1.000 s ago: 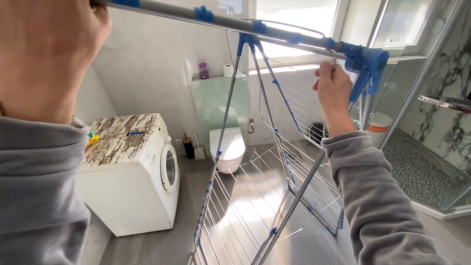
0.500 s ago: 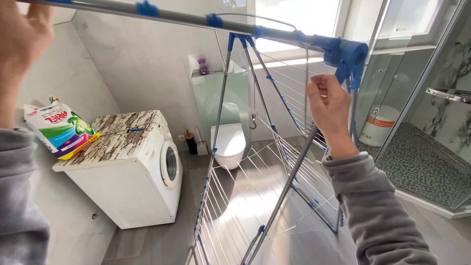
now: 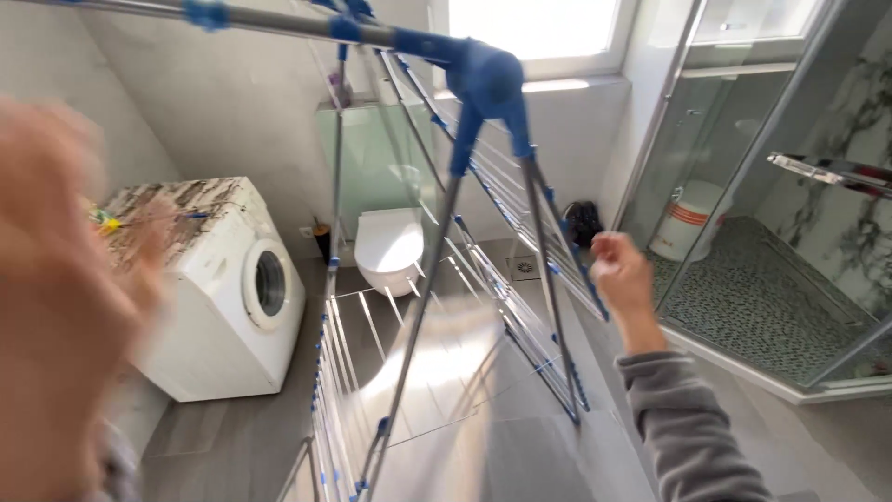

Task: Unfolding a drying rack and hanging wet laundry taken from a washing machine

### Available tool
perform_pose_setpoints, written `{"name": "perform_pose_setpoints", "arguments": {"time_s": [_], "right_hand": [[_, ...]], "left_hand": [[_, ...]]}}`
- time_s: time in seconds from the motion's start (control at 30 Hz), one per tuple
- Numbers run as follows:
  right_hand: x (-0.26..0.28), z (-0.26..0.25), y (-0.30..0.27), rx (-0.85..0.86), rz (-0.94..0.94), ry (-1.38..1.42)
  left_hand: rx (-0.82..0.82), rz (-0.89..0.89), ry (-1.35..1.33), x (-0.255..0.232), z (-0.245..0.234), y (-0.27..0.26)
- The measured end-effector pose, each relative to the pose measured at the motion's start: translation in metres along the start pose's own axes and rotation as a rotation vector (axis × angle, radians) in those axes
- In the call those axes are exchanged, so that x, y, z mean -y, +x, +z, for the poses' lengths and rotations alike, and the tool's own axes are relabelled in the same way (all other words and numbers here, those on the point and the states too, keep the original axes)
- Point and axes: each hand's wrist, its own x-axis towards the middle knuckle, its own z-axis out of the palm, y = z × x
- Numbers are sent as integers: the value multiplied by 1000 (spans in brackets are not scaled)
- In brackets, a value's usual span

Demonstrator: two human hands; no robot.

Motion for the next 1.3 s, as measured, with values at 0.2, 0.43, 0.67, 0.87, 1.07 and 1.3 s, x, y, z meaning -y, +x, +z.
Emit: {"name": "perform_pose_setpoints", "arguments": {"time_s": [0.2, 0.43, 0.67, 0.87, 1.07, 1.3], "right_hand": [[-83, 11, -39, 389, 485, -202], [-176, 46, -20, 464, 440, -488], [-262, 94, 23, 513, 51, -461], [-227, 80, 42, 724, 256, -342], [-248, 56, 69, 825, 69, -378], [-274, 58, 101, 805, 7, -316]], "left_hand": [[553, -172, -383, -165, 133, -87], [841, -525, -533, -232, 327, -110], [1177, -462, -306, -247, 357, -107], [1048, 128, -351, -322, 329, -40], [1570, 414, 532, -324, 352, 71], [1746, -131, 563, -275, 443, 39]]}}
